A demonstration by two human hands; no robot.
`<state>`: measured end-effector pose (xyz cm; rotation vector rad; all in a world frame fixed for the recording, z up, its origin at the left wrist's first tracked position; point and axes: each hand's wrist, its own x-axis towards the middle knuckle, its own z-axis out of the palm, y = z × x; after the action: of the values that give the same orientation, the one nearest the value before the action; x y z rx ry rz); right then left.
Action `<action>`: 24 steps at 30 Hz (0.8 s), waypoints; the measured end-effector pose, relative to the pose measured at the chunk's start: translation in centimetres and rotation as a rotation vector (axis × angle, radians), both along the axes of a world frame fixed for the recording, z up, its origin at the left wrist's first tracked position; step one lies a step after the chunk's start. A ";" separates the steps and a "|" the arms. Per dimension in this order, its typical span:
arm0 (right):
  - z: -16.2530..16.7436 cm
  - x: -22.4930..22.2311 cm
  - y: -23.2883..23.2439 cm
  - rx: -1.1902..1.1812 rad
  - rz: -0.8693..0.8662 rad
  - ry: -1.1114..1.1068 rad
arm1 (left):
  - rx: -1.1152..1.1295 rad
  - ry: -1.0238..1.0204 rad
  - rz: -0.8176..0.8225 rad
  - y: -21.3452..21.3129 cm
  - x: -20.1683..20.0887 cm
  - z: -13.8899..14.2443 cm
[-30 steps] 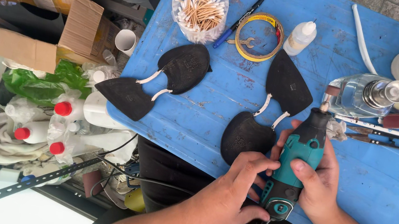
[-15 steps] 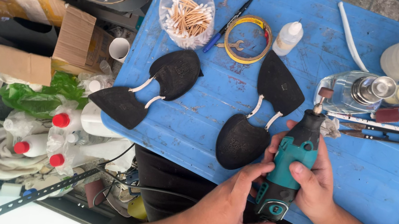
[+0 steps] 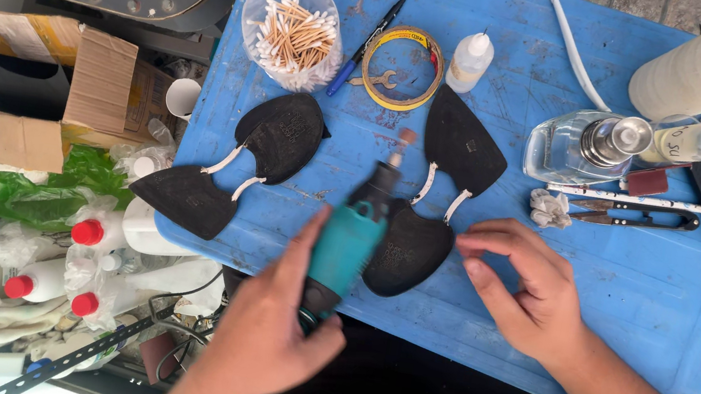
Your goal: The person uses a rotary tool to grind and smooth the surface of black sandal soles. They then use a small knife to scrape and clean the soles, removing debris and smoothing the edges.
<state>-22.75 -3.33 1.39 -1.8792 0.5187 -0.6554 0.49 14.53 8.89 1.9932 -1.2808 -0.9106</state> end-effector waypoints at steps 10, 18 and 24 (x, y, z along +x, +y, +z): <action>2.1 3.3 1.9 -0.645 -0.102 0.336 | -0.227 -0.363 0.024 -1.1 1.9 -2.7; 1.7 2.3 3.0 -0.655 -0.016 0.360 | -0.255 -0.372 0.056 -2.2 2.0 -3.8; 2.9 1.0 3.2 -0.741 0.121 0.170 | -0.272 -0.450 0.111 -3.8 2.3 -4.3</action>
<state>-21.71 -0.15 4.26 -2.6568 0.2754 -0.6616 2.78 10.77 4.59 2.0870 -1.4216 -0.2195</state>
